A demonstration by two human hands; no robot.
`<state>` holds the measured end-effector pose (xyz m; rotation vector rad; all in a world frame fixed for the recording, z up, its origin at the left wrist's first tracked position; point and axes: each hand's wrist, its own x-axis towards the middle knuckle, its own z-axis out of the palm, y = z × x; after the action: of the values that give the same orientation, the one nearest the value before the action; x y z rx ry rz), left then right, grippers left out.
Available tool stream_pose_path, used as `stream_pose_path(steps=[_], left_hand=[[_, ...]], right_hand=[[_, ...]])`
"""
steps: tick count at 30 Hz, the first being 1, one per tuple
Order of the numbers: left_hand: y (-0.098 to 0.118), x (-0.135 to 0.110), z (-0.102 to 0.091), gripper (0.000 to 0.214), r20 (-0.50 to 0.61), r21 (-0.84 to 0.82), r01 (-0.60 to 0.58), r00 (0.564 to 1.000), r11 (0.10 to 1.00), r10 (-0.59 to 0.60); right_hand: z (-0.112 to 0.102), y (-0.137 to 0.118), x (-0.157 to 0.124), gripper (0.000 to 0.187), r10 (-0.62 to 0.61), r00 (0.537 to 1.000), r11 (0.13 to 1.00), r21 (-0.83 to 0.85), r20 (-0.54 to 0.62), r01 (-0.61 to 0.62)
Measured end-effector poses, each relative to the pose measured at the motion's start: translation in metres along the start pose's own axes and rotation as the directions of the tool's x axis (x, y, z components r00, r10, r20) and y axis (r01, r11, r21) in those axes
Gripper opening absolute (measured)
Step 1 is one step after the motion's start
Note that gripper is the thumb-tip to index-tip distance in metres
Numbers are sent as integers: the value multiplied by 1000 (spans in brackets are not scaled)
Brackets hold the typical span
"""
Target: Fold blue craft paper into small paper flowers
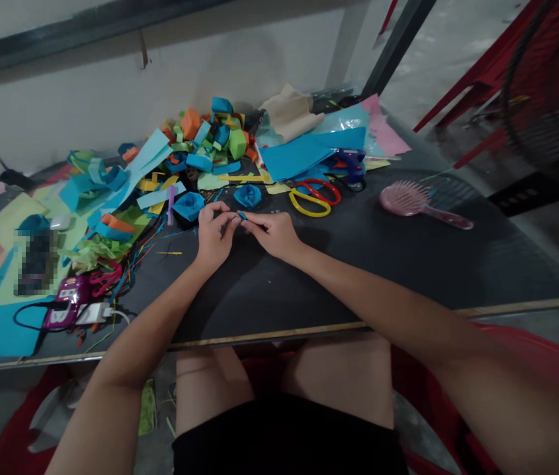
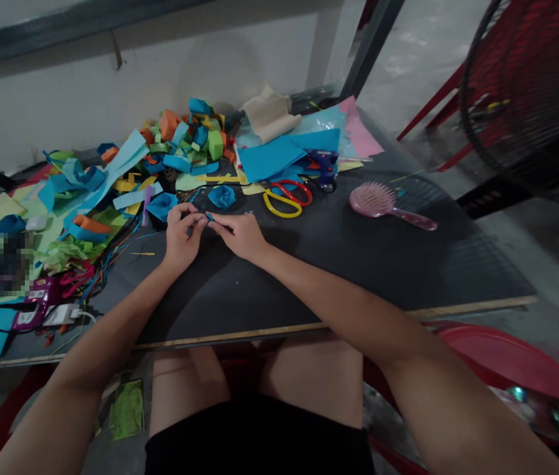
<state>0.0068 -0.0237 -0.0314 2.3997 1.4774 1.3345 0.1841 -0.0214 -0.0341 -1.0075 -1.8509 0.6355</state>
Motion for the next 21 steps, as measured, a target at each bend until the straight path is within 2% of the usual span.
stream_pose_path(steps=[4,8,10,14,21], left_hand=[[4,-1,-1,19,-28,-25,36,999,999,-37],[5,0,-2,16,-98,-78,139,984,987,-146],[5,1,-3,20,-74,-106,163,982,981,-171],[6,2,-5,18,-5,-137,104,994,985,-105],[3,2,-4,17,-3,-102,79,997,992,-80]], right_hand=[[-1,-3,1,30,1,1000,1000,15,-5,-1],[-1,-4,1,30,14,1000,999,30,5,-14],[-1,-4,1,29,16,1000,1000,15,12,-17],[-1,-3,1,29,7,1000,1000,-10,10,-7],[-1,-2,0,28,-18,1000,999,-32,12,19]])
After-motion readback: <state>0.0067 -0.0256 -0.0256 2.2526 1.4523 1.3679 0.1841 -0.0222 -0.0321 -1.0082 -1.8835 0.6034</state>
